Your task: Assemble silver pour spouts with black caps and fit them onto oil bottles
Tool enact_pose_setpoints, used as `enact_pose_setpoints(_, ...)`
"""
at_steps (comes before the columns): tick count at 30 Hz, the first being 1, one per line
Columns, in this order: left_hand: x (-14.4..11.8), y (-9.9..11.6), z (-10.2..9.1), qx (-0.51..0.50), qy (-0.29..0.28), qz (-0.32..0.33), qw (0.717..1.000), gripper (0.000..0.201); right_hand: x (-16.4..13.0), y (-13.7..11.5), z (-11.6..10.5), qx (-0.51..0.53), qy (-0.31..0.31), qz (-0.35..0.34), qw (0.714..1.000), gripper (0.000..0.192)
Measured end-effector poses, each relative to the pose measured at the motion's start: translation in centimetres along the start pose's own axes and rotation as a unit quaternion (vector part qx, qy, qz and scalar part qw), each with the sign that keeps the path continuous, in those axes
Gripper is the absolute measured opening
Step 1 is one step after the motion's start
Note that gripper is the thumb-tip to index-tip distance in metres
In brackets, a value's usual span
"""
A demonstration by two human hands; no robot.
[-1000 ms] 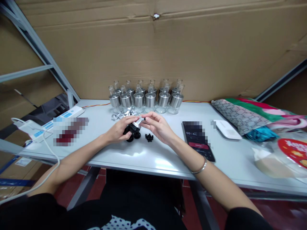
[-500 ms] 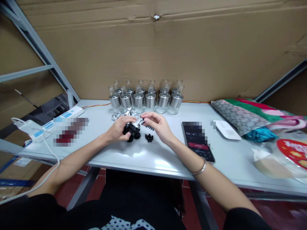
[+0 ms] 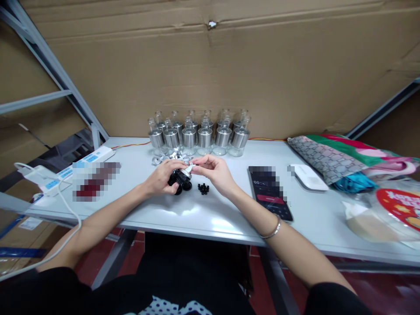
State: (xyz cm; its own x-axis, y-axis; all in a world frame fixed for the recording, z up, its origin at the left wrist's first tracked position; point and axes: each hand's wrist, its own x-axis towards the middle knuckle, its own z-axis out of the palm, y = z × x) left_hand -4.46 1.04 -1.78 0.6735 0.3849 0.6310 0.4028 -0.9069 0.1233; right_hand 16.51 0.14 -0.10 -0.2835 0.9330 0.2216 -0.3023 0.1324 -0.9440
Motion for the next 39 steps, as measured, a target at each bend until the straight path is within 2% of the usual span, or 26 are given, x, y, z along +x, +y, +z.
enact_pose_setpoints(6, 0.0, -0.2, -0.1, -0.045, 0.002, -0.023, 0.999, 0.042, -0.3, -0.1, 0.4, 0.017, 0.025, 0.004, 1.000, 0.026)
enact_pose_setpoints(11, -0.1, -0.2, 0.0, -0.054, 0.012, -0.037, 0.998, 0.028, -0.3, -0.1, 0.1, 0.002, 0.017, -0.030, 0.999, 0.028)
enact_pose_setpoints(19, -0.2, 0.0, -0.3, -0.050, 0.031, -0.101, 0.993, 0.015, -0.1, -0.5, -0.2, -0.064, 0.019, -0.079, 0.995, 0.033)
enact_pose_setpoints(27, -0.3, -0.2, -0.4, -0.058, 0.048, -0.123, 0.990, 0.022, -0.4, 0.4, -0.4, -0.160, 0.014, -0.130, 0.978, 0.033)
enact_pose_setpoints(39, -0.2, -0.2, -0.7, -0.032, -0.006, -0.128, 0.991, 0.023, -0.4, 0.5, -0.9, -0.252, 0.009, -0.212, 0.944, 0.019)
